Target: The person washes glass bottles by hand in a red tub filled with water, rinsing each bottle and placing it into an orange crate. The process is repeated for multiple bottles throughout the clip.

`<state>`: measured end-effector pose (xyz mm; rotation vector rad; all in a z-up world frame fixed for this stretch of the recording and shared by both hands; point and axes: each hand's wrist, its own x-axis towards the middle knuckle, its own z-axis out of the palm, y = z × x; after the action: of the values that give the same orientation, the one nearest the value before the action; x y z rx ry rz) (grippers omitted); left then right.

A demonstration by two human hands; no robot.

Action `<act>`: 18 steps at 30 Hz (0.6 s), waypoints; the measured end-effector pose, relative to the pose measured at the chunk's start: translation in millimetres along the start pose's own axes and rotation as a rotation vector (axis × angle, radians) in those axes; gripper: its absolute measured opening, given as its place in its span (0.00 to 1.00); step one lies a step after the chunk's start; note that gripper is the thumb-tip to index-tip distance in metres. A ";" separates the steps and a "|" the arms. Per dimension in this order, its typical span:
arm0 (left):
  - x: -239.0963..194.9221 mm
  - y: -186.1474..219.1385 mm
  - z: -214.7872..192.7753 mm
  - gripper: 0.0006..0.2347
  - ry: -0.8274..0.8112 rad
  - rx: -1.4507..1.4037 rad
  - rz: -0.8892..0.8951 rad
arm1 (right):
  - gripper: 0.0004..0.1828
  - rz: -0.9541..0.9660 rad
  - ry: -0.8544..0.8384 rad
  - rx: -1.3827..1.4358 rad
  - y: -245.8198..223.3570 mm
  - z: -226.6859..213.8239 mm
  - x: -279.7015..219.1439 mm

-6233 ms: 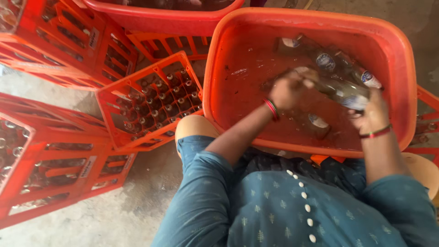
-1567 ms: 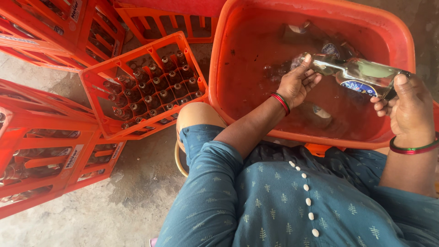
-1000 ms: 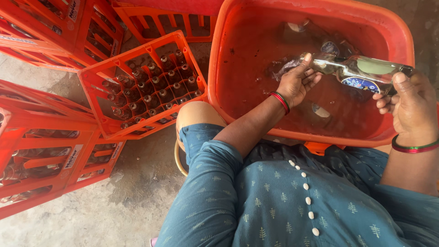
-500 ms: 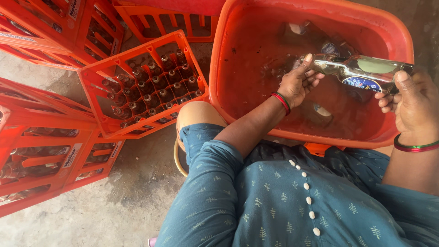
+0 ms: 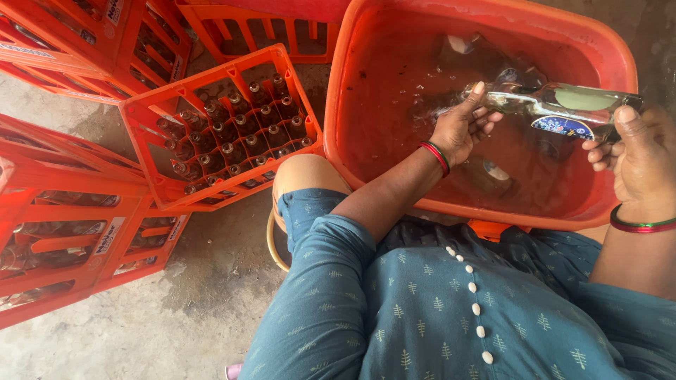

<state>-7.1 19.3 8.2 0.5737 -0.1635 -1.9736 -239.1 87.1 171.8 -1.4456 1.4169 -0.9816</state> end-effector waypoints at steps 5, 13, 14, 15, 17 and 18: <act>0.0 1.8 0.8 0.22 0.015 -0.033 -0.010 | 0.31 -0.012 0.028 -0.006 1.6 0.4 1.9; -7.2 7.4 5.4 0.21 0.021 -0.020 -0.005 | 0.29 -0.035 0.034 -0.042 0.7 1.9 6.5; -7.4 8.1 5.7 0.20 0.025 -0.018 -0.004 | 0.29 -0.033 0.036 -0.045 -0.8 3.2 7.0; -7.6 8.5 5.6 0.21 0.014 -0.021 -0.009 | 0.28 -0.031 0.038 -0.047 -2.9 4.9 7.6; -7.3 8.9 4.9 0.22 -0.009 -0.025 -0.018 | 0.28 -0.010 0.059 -0.049 -8.4 9.8 8.5; -7.1 8.3 4.1 0.22 -0.010 -0.026 -0.019 | 0.28 -0.028 0.080 -0.060 -11.5 12.6 8.6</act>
<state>0.3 21.1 17.1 0.5502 -0.1388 -1.9948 -223.1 79.0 178.4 -1.4884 1.4986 -1.0322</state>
